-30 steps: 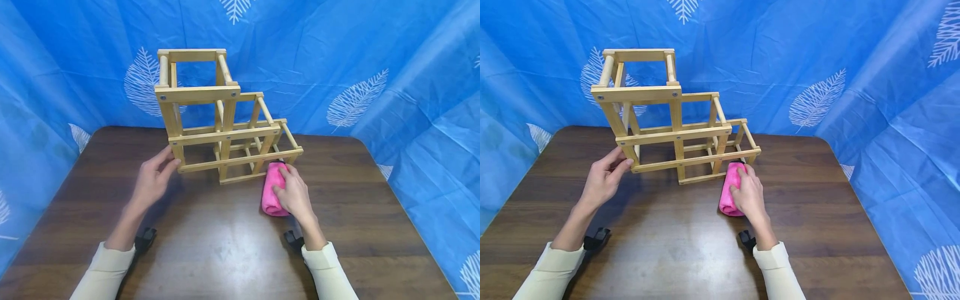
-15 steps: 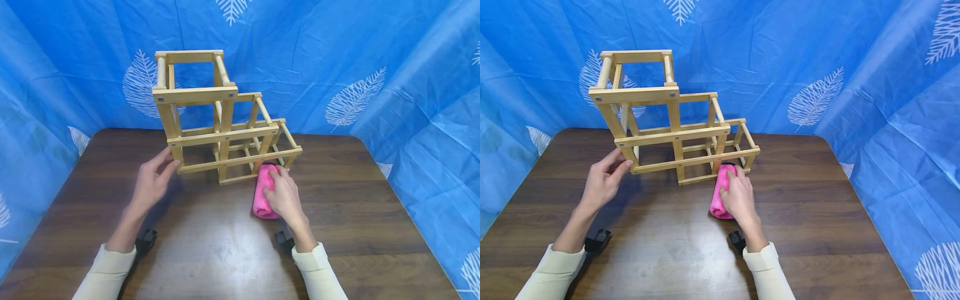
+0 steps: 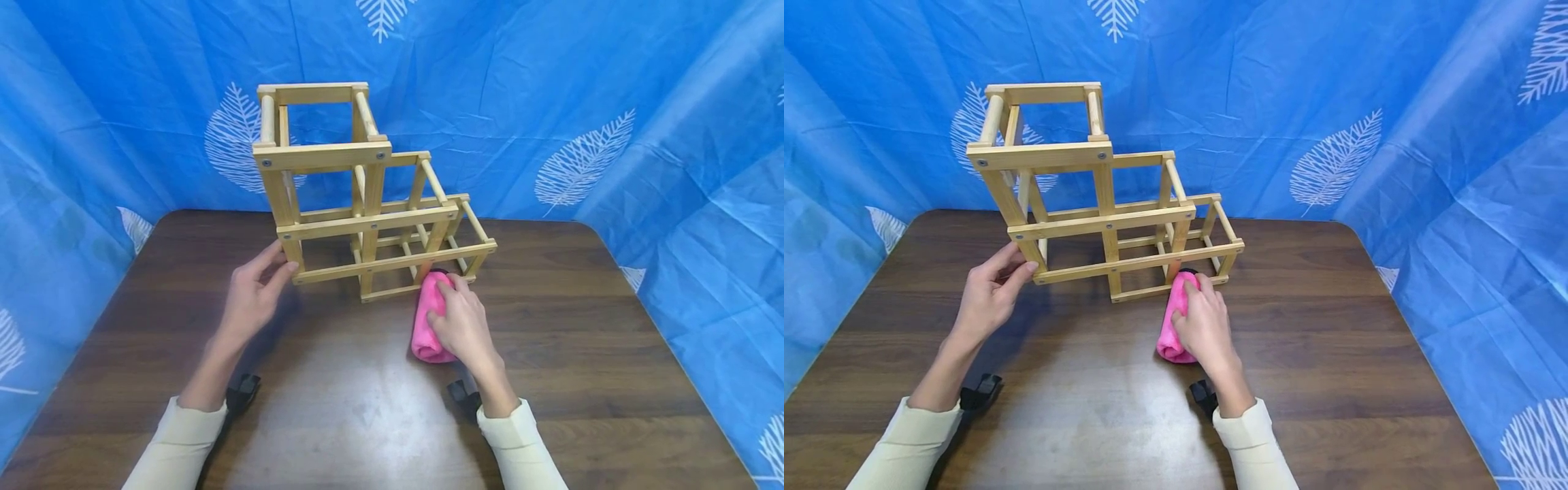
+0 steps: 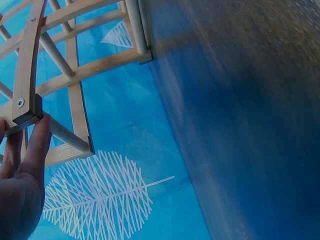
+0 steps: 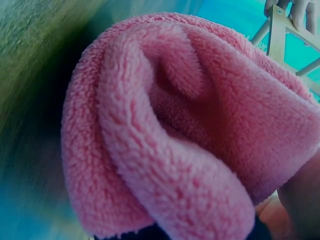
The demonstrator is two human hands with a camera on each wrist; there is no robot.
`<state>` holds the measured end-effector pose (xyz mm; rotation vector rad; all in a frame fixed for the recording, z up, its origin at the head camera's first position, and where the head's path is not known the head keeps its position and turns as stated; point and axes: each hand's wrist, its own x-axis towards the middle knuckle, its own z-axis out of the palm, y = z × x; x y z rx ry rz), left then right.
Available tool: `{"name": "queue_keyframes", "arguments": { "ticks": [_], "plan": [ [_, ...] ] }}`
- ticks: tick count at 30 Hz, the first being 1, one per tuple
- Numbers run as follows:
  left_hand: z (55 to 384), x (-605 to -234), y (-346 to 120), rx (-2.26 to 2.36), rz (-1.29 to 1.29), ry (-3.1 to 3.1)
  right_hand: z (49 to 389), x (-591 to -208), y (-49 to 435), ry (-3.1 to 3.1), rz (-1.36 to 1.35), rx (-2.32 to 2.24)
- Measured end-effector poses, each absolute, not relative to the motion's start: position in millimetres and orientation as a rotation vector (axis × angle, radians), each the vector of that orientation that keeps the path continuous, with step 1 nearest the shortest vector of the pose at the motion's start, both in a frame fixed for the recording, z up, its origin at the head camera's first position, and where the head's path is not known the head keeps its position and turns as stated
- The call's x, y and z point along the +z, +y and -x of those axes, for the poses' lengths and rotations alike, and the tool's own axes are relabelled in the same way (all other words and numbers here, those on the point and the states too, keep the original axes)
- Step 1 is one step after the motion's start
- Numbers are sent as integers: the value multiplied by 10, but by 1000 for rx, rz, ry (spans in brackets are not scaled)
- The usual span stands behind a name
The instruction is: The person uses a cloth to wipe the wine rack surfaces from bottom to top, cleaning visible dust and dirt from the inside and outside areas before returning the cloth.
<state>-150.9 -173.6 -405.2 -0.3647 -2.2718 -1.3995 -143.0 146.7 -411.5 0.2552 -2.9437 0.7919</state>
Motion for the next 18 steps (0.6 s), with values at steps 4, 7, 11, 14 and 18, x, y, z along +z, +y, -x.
{"name": "queue_keyframes", "arguments": {
  "ticks": [4, 7, 11, 14, 18],
  "plan": [
    [1517, -4067, -1731, -1385, 367, -2266, 1400, -4103, 1465, -2942, -264, 802],
    [1524, -4080, -1731, -1385, 372, -2272, 1377, -4090, 1451, -2942, -269, 808],
    [1523, -4076, -1728, -1402, 370, -2282, 1348, -4075, 1397, -2952, -306, 835],
    [1506, -4050, -1728, -1404, 363, -2294, 1336, -4067, 1328, -2956, -358, 843],
    [1490, -4027, -1734, -1400, 361, -2309, 1327, -4058, 1243, -2955, -388, 847]
  ]
}}
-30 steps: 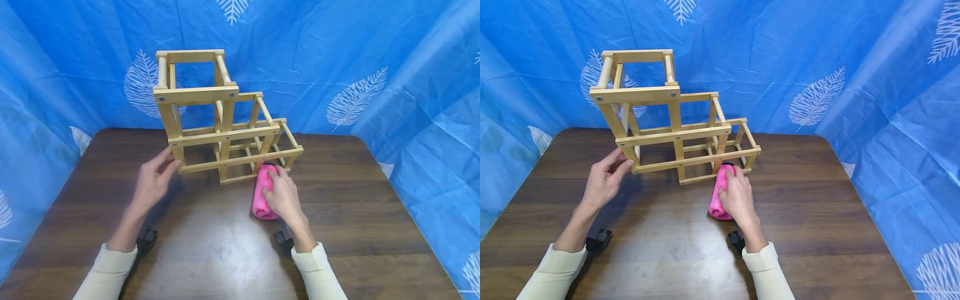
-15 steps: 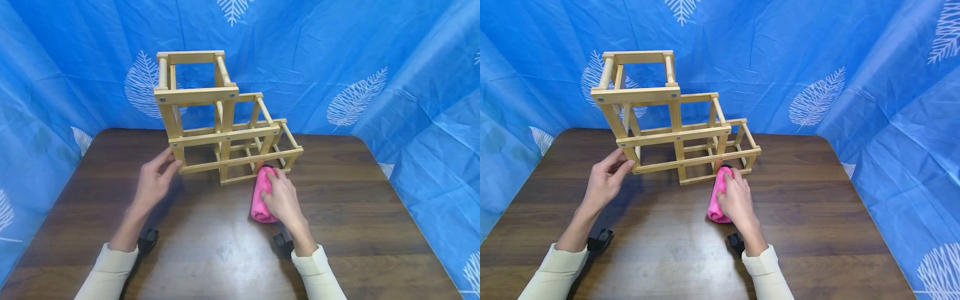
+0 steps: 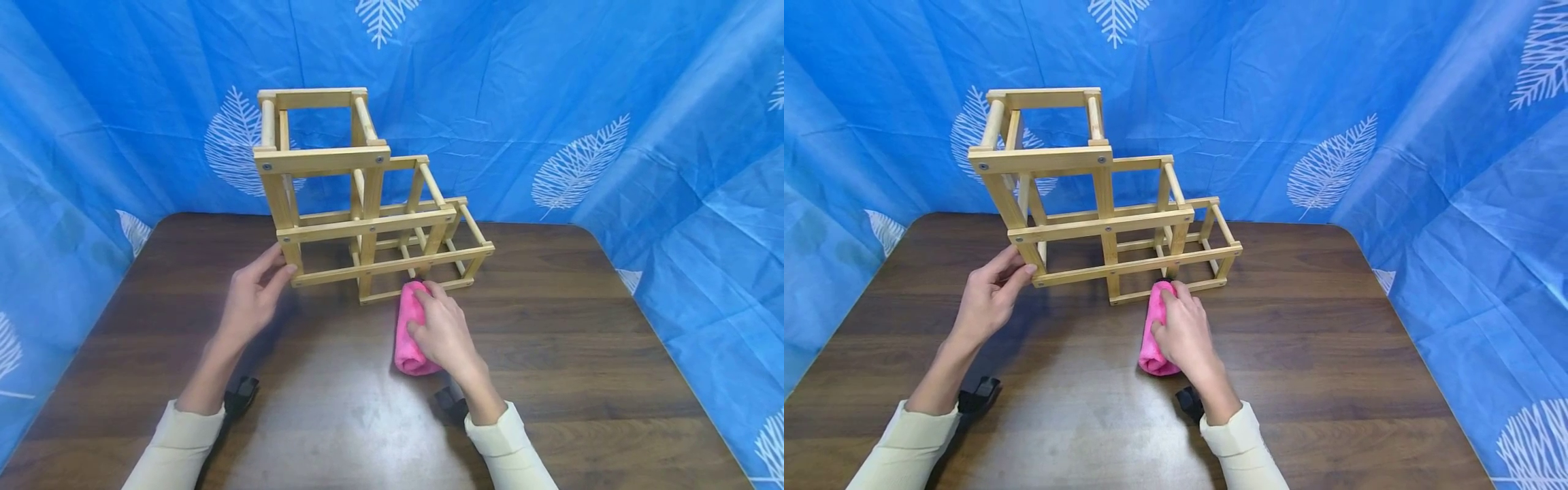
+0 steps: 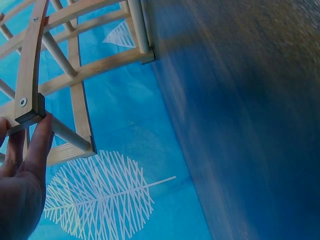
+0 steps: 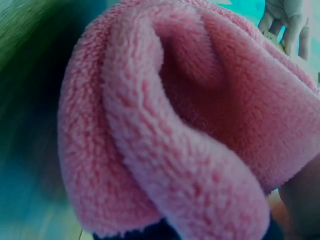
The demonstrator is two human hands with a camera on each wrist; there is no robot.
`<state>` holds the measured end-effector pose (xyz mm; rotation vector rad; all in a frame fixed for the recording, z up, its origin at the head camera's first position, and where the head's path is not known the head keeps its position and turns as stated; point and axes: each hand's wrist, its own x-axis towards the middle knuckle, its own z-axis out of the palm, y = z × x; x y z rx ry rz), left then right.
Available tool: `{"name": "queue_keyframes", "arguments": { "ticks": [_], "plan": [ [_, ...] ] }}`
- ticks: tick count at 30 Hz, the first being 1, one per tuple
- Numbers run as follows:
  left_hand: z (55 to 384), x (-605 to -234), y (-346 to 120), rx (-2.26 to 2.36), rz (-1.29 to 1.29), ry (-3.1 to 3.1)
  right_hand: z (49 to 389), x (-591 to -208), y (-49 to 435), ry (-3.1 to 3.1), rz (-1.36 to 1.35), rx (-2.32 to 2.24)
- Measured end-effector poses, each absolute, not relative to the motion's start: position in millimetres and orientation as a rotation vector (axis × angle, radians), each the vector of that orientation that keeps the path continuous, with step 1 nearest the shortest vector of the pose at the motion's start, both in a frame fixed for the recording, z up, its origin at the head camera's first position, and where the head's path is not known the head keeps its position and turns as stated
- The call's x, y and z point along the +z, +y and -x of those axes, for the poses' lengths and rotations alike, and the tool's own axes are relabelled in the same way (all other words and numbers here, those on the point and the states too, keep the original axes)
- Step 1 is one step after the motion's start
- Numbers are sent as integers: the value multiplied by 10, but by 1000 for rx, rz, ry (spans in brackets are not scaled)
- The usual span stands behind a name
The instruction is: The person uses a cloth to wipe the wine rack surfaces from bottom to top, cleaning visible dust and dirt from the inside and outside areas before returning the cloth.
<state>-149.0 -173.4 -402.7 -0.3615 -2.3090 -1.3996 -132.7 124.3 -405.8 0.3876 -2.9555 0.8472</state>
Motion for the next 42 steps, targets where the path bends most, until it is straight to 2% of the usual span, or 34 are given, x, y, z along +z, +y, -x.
{"name": "queue_keyframes", "arguments": {
  "ticks": [21, 42],
  "plan": [
    [1511, -4037, -1735, -1454, 380, -2307, 1355, -4073, 835, -2845, -514, 914],
    [1499, -4046, -1756, -1463, 379, -2295, 1348, -4186, 912, -2894, -453, 774]
  ]
}}
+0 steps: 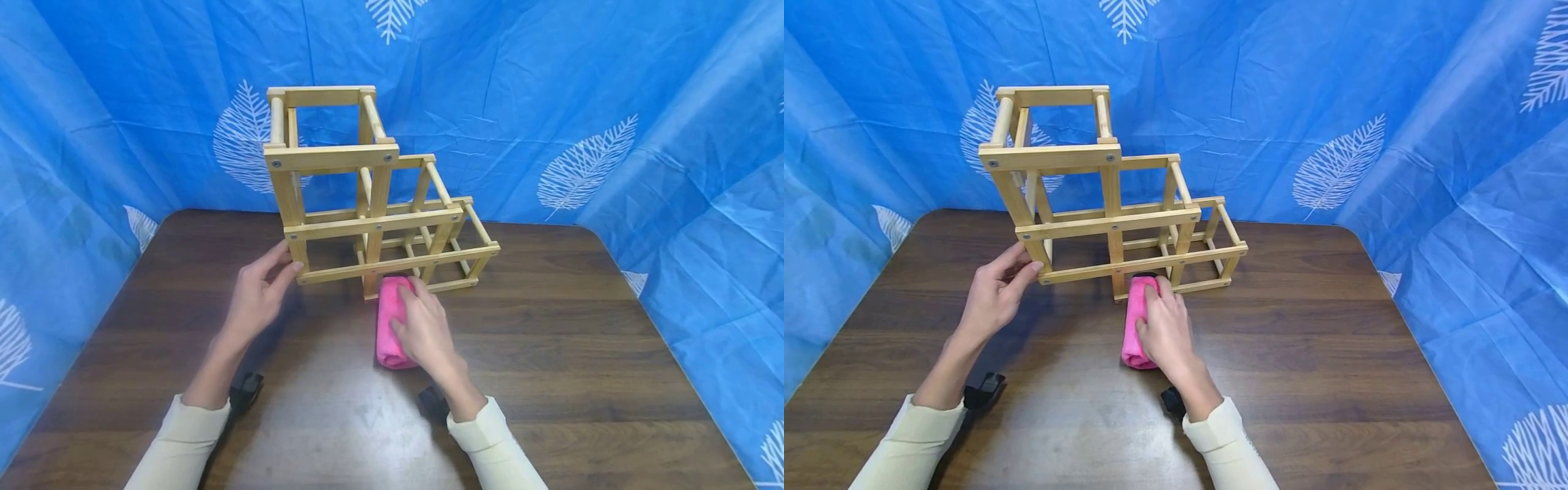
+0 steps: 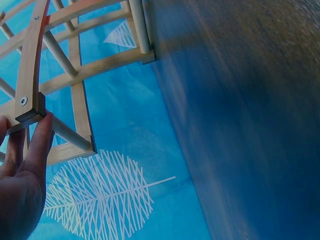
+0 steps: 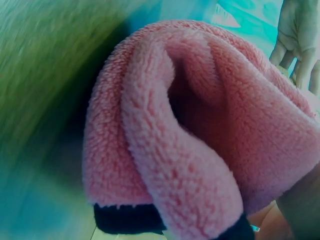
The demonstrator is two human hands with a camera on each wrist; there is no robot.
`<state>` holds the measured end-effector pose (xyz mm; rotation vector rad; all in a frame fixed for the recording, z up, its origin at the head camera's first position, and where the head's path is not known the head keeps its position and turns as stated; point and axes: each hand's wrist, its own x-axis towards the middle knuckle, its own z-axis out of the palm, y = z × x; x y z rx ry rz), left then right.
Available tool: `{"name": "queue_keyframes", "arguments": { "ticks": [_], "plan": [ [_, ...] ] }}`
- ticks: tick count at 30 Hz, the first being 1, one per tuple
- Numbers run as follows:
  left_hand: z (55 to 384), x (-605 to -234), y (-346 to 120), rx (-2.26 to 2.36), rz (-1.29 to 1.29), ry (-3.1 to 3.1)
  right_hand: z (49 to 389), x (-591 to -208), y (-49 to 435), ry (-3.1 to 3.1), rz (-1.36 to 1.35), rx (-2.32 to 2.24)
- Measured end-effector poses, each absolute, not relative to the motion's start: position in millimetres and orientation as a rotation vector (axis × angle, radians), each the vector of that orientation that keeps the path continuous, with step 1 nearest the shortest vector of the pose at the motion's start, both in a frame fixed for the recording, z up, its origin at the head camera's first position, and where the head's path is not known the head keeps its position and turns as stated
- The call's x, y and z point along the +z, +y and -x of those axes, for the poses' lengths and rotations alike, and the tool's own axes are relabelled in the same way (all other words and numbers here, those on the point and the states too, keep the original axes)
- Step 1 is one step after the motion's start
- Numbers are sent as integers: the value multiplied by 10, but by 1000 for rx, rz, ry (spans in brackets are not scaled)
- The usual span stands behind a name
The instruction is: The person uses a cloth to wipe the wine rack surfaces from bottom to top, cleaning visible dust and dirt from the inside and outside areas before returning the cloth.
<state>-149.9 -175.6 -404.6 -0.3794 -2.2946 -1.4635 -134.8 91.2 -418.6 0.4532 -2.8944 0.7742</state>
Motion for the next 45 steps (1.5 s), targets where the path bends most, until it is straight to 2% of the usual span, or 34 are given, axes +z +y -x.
{"name": "queue_keyframes", "arguments": {
  "ticks": [45],
  "plan": [
    [1480, -4002, -1760, -1439, 370, -2352, 1384, -4155, 1605, -2880, -296, 630]
  ]
}}
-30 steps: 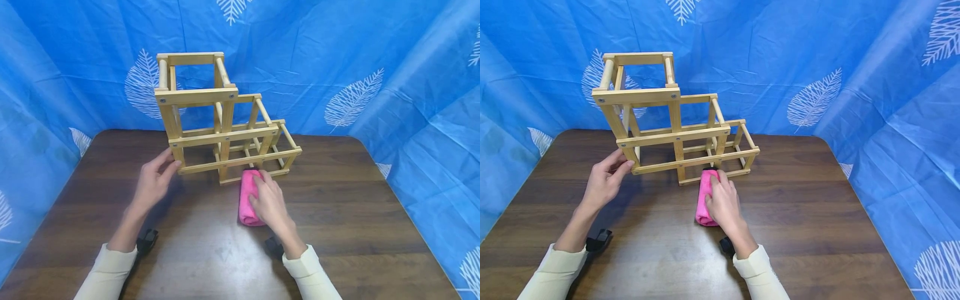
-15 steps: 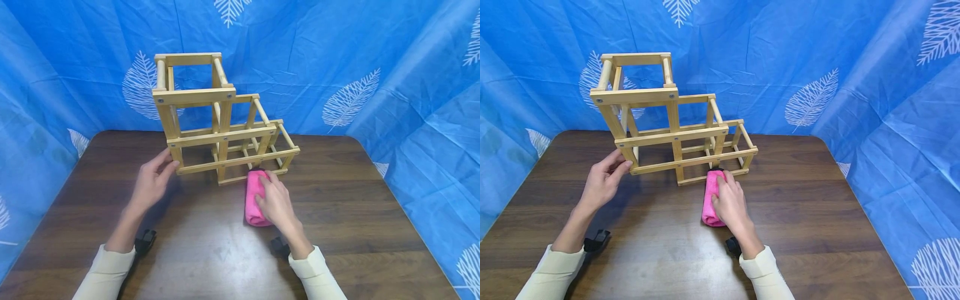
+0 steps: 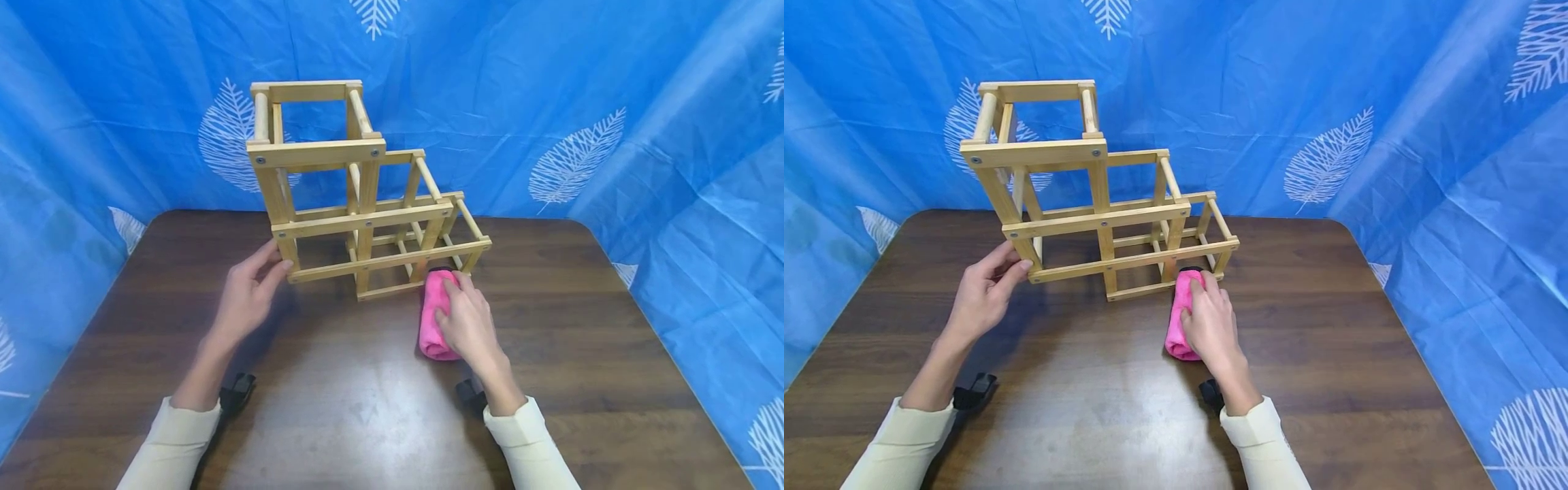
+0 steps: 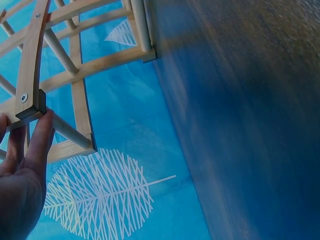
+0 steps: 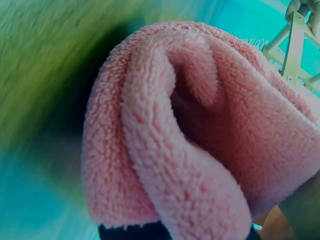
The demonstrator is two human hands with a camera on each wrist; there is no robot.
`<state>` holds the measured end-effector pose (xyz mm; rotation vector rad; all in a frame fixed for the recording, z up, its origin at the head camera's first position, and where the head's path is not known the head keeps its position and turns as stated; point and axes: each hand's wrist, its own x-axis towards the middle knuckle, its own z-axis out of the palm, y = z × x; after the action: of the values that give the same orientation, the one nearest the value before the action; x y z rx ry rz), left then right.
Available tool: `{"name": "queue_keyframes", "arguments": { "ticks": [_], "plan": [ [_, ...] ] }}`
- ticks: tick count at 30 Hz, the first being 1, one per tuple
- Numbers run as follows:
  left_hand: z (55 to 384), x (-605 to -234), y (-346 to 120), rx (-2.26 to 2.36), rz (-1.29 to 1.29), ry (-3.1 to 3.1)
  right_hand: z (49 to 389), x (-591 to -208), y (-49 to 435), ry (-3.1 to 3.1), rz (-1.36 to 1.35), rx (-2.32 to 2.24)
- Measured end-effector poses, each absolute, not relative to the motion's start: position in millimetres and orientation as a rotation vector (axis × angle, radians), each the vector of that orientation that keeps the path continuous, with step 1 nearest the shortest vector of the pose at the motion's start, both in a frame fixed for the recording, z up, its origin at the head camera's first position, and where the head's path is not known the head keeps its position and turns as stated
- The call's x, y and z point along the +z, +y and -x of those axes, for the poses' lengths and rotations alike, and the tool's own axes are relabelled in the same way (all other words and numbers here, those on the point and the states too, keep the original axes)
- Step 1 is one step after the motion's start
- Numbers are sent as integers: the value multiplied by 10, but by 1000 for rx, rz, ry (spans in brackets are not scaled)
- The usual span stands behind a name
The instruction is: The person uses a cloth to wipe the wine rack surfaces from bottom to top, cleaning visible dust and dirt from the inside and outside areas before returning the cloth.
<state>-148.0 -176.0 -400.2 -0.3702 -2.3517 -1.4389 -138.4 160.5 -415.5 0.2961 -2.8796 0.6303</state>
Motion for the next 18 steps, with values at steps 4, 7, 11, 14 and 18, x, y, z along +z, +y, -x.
{"name": "queue_keyframes", "arguments": {
  "ticks": [4, 7, 11, 14, 18],
  "plan": [
    [1492, -4003, -1757, -1436, 369, -2353, 1413, -4156, 1665, -2899, -267, 606],
    [1495, -4009, -1758, -1441, 374, -2352, 1434, -4161, 1713, -2916, -236, 603],
    [1496, -4006, -1759, -1446, 378, -2344, 1462, -4161, 1789, -2911, -194, 605],
    [1496, -4007, -1762, -1439, 379, -2342, 1481, -4167, 1842, -2905, -155, 608],
    [1502, -4008, -1759, -1430, 382, -2340, 1499, -4185, 1889, -2911, -108, 621]
  ]
}}
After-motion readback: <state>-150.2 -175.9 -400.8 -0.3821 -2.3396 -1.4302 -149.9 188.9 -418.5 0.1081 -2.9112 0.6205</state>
